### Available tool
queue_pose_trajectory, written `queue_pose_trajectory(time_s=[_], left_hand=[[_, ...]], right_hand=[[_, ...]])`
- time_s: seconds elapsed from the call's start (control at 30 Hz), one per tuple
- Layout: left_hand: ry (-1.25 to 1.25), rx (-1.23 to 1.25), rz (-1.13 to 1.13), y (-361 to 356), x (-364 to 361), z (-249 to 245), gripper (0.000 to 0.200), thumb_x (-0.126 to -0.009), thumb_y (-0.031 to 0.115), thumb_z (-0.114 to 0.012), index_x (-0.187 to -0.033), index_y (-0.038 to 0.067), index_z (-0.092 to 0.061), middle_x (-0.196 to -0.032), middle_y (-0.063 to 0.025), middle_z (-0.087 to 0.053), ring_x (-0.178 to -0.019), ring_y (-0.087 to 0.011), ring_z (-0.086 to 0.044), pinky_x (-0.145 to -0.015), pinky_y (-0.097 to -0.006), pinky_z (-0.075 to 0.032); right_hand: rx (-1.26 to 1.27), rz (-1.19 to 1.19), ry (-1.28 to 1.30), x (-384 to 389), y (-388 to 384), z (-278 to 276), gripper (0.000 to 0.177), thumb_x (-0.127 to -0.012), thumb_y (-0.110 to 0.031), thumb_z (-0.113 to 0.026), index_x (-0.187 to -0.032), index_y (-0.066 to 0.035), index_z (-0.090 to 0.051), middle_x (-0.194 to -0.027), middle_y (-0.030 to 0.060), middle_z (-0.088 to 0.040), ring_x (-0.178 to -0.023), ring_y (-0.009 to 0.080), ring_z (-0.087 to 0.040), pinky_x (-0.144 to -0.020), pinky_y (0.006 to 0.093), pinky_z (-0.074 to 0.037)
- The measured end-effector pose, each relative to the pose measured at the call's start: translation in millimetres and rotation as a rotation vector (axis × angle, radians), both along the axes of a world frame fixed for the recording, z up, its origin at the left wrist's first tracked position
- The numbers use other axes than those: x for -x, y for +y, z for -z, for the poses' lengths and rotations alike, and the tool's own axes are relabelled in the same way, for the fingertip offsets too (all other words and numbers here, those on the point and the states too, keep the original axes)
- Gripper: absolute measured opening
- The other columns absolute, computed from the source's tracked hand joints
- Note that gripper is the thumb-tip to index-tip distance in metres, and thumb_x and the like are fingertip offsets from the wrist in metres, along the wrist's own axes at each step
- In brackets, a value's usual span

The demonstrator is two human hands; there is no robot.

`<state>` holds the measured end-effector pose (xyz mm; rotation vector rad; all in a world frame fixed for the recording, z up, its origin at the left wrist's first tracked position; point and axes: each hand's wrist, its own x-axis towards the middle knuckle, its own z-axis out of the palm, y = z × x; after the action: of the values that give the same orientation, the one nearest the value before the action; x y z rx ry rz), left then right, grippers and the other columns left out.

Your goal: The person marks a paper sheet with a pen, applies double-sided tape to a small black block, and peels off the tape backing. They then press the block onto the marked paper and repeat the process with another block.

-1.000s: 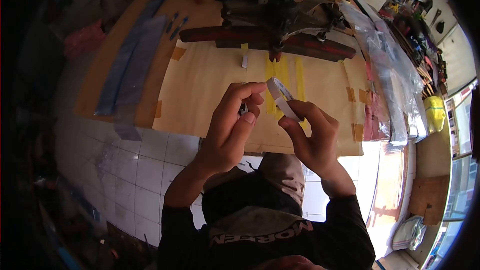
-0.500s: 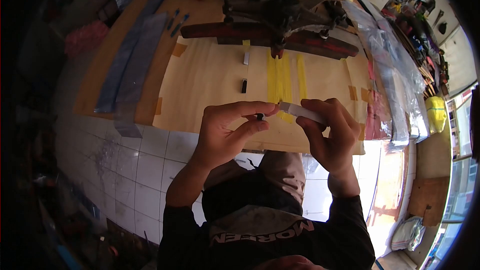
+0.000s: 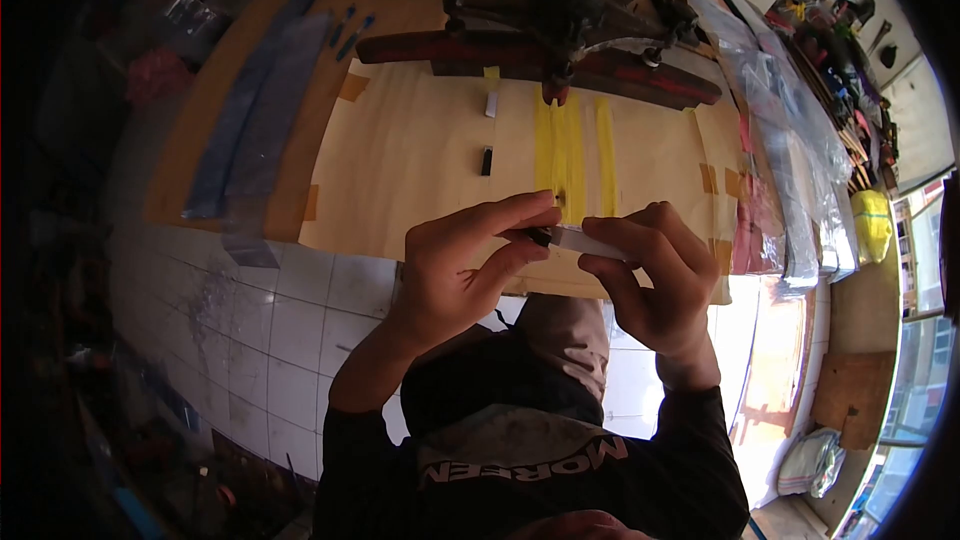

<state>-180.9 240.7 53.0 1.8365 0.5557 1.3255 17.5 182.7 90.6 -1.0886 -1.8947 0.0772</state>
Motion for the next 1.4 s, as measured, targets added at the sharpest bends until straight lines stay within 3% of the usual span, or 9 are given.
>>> queue_pose_trajectory(time_s=[0.13,0.33,0.77,1.2,1.4], left_hand=[[0.134,-0.255,-0.080,3.9,1.7,-1.7,0.033,-0.075,-0.010,-0.075,-0.107,-0.001,-0.070,-0.106,-0.0155,-0.070,-0.094,-0.0239,-0.071,-0.078,-0.0295,-0.060],[0.126,-0.287,-0.039,7.4,2.3,-3.4,0.034,-0.074,-0.011,-0.075,-0.107,-0.002,-0.070,-0.098,-0.0141,-0.070,-0.091,-0.0237,-0.072,-0.076,-0.0297,-0.061],[0.108,-0.233,-0.006,7.6,4.4,-5.7,0.038,-0.072,-0.011,-0.077,-0.109,-0.001,-0.070,-0.098,-0.0141,-0.070,-0.088,-0.0226,-0.072,-0.073,-0.0285,-0.061],[0.088,-0.350,-0.016,10.7,7.3,0.8,0.022,-0.075,-0.008,-0.076,-0.094,0.001,-0.072,-0.099,-0.0143,-0.071,-0.095,-0.0259,-0.072,-0.076,-0.0296,-0.063],[0.070,-0.388,-0.016,15.1,9.9,7.4,0.016,-0.077,-0.006,-0.076,-0.091,0.001,-0.072,-0.097,-0.0154,-0.071,-0.091,-0.0268,-0.073,-0.075,-0.0292,-0.063]], right_hand=[[-0.015,0.001,-0.023,2.3,-1.3,0.2,0.031,-0.072,-0.002,-0.080,-0.100,-0.002,-0.068,-0.083,0.0078,-0.064,-0.070,0.0217,-0.060,-0.060,0.0335,-0.048],[-0.119,-0.016,-0.102,1.3,2.8,2.7,0.033,-0.069,-0.002,-0.080,-0.099,-0.003,-0.068,-0.082,0.0061,-0.063,-0.070,0.0197,-0.060,-0.059,0.0328,-0.046],[-0.224,-0.029,-0.224,2.2,8.5,0.1,0.036,-0.067,-0.006,-0.080,-0.101,-0.006,-0.069,-0.075,0.0001,-0.059,-0.064,0.0146,-0.056,-0.059,0.0303,-0.037],[-0.238,-0.023,-0.246,5.1,9.8,0.5,0.036,-0.068,-0.005,-0.080,-0.102,-0.006,-0.068,-0.077,0.0010,-0.060,-0.064,0.0140,-0.056,-0.058,0.0301,-0.038],[-0.116,-0.068,-0.180,7.1,8.1,-6.1,0.035,-0.072,-0.005,-0.080,-0.105,-0.004,-0.068,-0.078,0.0037,-0.062,-0.065,0.0176,-0.060,-0.057,0.0330,-0.046]])
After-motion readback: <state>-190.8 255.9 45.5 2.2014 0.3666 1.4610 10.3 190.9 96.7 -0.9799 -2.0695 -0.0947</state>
